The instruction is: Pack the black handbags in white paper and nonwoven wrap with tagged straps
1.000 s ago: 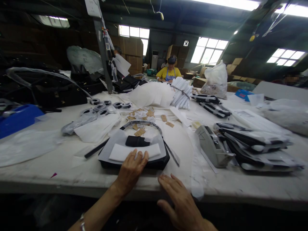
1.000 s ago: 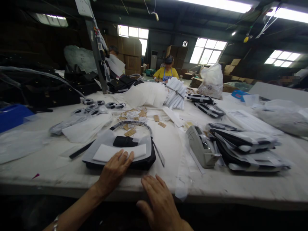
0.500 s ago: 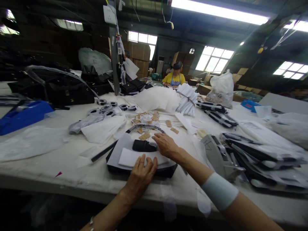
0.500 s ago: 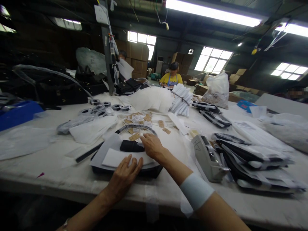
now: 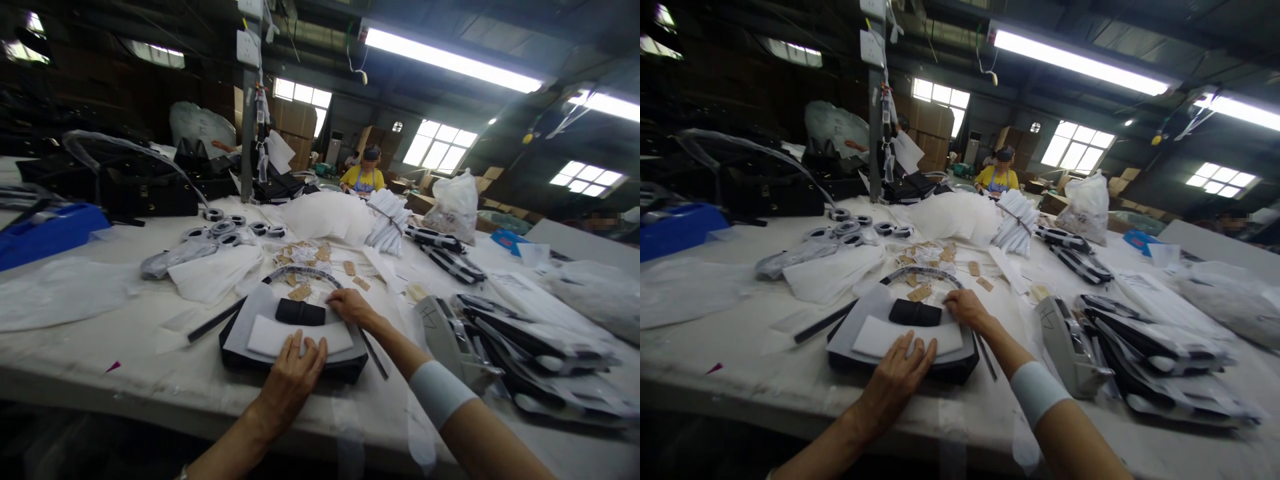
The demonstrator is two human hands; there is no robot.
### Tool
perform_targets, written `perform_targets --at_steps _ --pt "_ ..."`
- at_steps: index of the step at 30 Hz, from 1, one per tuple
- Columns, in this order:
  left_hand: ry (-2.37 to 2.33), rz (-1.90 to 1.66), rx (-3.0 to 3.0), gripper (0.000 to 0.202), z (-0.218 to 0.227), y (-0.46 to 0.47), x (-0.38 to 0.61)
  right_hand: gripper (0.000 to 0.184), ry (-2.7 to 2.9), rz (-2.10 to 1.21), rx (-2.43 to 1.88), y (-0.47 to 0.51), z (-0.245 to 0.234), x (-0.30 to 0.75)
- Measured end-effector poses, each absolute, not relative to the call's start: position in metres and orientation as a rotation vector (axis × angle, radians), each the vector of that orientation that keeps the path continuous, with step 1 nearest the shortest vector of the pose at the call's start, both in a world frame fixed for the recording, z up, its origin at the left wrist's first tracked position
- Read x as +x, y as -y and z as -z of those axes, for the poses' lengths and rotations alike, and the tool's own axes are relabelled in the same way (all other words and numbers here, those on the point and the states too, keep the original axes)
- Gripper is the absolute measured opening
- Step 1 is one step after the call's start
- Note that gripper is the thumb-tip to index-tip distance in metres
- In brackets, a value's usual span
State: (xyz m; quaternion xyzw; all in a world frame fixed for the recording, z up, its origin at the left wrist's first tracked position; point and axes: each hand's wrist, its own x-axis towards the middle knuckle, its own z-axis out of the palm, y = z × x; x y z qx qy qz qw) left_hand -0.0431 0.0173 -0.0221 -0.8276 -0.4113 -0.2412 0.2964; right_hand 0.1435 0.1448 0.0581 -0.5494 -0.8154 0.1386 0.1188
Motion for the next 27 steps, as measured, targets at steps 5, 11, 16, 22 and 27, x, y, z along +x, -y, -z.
perform_targets --at_steps 5,11,16,22,27 --pt "1.105 0.657 -2.190 0.038 0.021 -0.017 -0.044 0.031 2.015 -0.436 -1.525 -0.145 -0.065 0.165" --pt "1.108 0.631 -2.197 0.039 0.020 -0.016 -0.045 0.022 1.915 -0.588 -1.288 -0.107 -0.079 0.175" --pt "1.108 0.641 -2.199 0.038 0.020 -0.016 -0.045 0.015 2.022 -0.688 -1.096 -0.067 -0.072 0.165" --pt "1.094 0.655 -2.203 0.038 0.019 -0.016 -0.043 0.014 1.997 -0.559 -1.191 -0.047 -0.056 0.155" --pt "1.114 0.748 -2.186 0.037 0.016 -0.015 -0.044 0.015 2.091 -0.359 -0.998 -0.036 -0.036 0.160"
